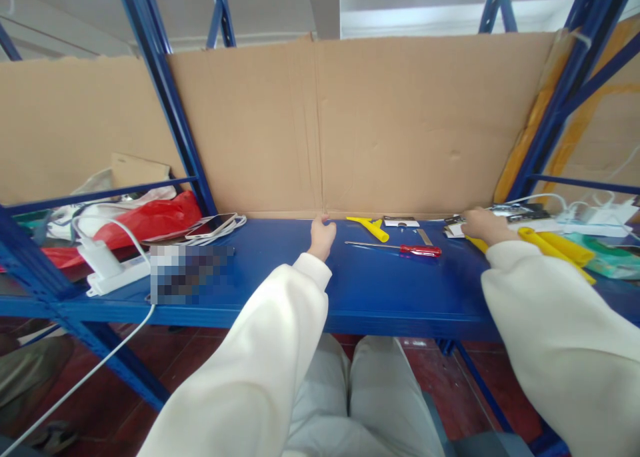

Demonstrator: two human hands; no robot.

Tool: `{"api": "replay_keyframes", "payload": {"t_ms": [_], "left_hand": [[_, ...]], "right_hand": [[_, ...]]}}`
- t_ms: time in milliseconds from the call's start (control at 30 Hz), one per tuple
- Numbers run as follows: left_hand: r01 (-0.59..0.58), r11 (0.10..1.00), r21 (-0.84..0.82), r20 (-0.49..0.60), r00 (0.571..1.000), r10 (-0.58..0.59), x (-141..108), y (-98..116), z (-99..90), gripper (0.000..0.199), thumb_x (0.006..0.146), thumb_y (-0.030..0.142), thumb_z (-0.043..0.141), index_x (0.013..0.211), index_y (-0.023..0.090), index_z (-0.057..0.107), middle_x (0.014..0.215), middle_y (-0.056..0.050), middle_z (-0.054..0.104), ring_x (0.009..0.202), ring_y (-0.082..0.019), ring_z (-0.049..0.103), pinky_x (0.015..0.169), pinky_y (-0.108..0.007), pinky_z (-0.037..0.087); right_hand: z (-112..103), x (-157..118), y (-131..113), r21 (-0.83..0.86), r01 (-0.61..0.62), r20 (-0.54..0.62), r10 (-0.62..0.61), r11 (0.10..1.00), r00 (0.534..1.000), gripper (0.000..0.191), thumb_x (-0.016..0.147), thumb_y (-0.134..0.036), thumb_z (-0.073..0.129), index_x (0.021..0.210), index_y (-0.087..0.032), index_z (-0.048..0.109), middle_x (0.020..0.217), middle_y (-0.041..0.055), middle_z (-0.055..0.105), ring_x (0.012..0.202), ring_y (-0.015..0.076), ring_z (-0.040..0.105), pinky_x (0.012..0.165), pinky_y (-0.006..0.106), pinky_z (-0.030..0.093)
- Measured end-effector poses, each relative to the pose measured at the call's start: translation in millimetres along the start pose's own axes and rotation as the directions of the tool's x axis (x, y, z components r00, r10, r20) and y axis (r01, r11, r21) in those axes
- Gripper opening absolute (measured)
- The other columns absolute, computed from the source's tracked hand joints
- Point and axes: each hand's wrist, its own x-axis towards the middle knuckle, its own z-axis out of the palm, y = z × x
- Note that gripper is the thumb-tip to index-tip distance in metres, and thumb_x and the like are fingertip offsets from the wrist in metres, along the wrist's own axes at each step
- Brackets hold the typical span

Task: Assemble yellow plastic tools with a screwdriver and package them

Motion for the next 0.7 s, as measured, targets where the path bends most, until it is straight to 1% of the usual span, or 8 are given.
{"api": "replay_keyframes", "payload": {"t_ms": [67, 133, 233, 333, 400, 500, 600, 700], "left_hand": [[0.029, 1.000, -0.009, 0.000, 1.000, -0.029, 2, -2, 0.7, 0.041, 0.080, 0.007, 0.061, 0.120, 0.015, 0.066, 0.124, -0.014, 0.069, 0.117, -0.024, 0.065, 0.091, -0.032, 0.054], [0.047, 0.999, -0.010, 0.007, 0.999, -0.047, 2, -2, 0.8, 0.040, 0.080, 0.006, 0.059, 0.119, 0.015, 0.066, 0.125, -0.013, 0.069, 0.117, -0.023, 0.065, 0.091, -0.031, 0.054], [0.049, 0.999, 0.000, 0.029, 0.998, -0.049, 3, -3, 0.8, 0.039, 0.082, 0.006, 0.058, 0.119, 0.016, 0.066, 0.126, -0.012, 0.069, 0.117, -0.021, 0.065, 0.091, -0.030, 0.054], [0.048, 0.999, 0.013, 0.048, 0.998, -0.049, 4, -4, 0.9, 0.038, 0.082, 0.008, 0.059, 0.118, 0.016, 0.065, 0.125, -0.012, 0.069, 0.115, -0.021, 0.065, 0.089, -0.030, 0.054], [0.042, 0.999, 0.018, 0.059, 0.997, -0.043, 4, -4, 0.8, 0.037, 0.082, 0.011, 0.062, 0.118, 0.017, 0.065, 0.122, -0.012, 0.070, 0.114, -0.021, 0.066, 0.087, -0.030, 0.054], [0.044, 0.999, 0.019, 0.073, 0.996, -0.046, 2, -2, 0.1, 0.036, 0.081, 0.015, 0.064, 0.118, 0.018, 0.065, 0.120, -0.012, 0.070, 0.111, -0.021, 0.066, 0.083, -0.028, 0.055], [0.058, 0.998, 0.025, 0.082, 0.995, -0.059, -1, 2, -1.7, 0.036, 0.082, 0.013, 0.062, 0.118, 0.017, 0.065, 0.121, -0.012, 0.070, 0.108, -0.020, 0.067, 0.078, -0.026, 0.054], [0.062, 0.997, 0.037, 0.094, 0.993, -0.065, -6, 9, -4.3, 0.036, 0.082, 0.013, 0.062, 0.118, 0.017, 0.065, 0.118, -0.012, 0.070, 0.106, -0.020, 0.068, 0.072, -0.024, 0.053]], "right_hand": [[-7, -1, -22, 0.081, 0.069, -0.006, -0.069, 0.994, 0.998, 0.036, 0.087, -0.022, 0.057, 0.118, -0.015, 0.075, 0.124, 0.0202, 0.070, 0.114, 0.0318, 0.066, 0.091, 0.039, 0.051], [-9, 0, -47, 0.222, 0.185, -0.026, -0.184, 0.957, 0.983, 0.035, 0.087, -0.023, 0.058, 0.117, -0.017, 0.076, 0.116, 0.0140, 0.075, 0.110, 0.0268, 0.069, 0.089, 0.031, 0.052], [-6, 1, -86, 0.365, 0.333, 0.039, -0.371, 0.869, 0.928, 0.032, 0.085, -0.025, 0.062, 0.111, -0.016, 0.078, 0.108, 0.0103, 0.078, 0.098, 0.0243, 0.072, 0.085, 0.027, 0.053], [1, -2, -119, 0.418, 0.422, 0.087, -0.498, 0.805, 0.863, 0.031, 0.081, -0.026, 0.068, 0.108, -0.018, 0.079, 0.107, 0.0069, 0.079, 0.097, 0.0237, 0.073, 0.085, 0.027, 0.053], [8, -8, -135, 0.418, 0.442, 0.053, -0.507, 0.794, 0.860, 0.032, 0.080, -0.026, 0.069, 0.110, -0.020, 0.078, 0.110, 0.0060, 0.078, 0.097, 0.0240, 0.073, 0.087, 0.028, 0.054], [19, -17, -149, 0.387, 0.485, -0.025, -0.517, 0.785, 0.856, 0.037, 0.082, -0.026, 0.068, 0.117, -0.020, 0.075, 0.117, 0.0106, 0.076, 0.101, 0.0273, 0.073, 0.087, 0.032, 0.054], [29, -24, -153, 0.353, 0.499, -0.069, -0.510, 0.791, 0.857, 0.045, 0.082, -0.027, 0.068, 0.126, -0.018, 0.070, 0.123, 0.0144, 0.073, 0.107, 0.0290, 0.071, 0.089, 0.033, 0.053], [33, -28, -154, 0.367, 0.506, -0.116, -0.501, 0.780, 0.857, 0.045, 0.084, -0.030, 0.067, 0.128, -0.019, 0.068, 0.118, 0.0134, 0.075, 0.104, 0.0275, 0.072, 0.087, 0.032, 0.053]]}}
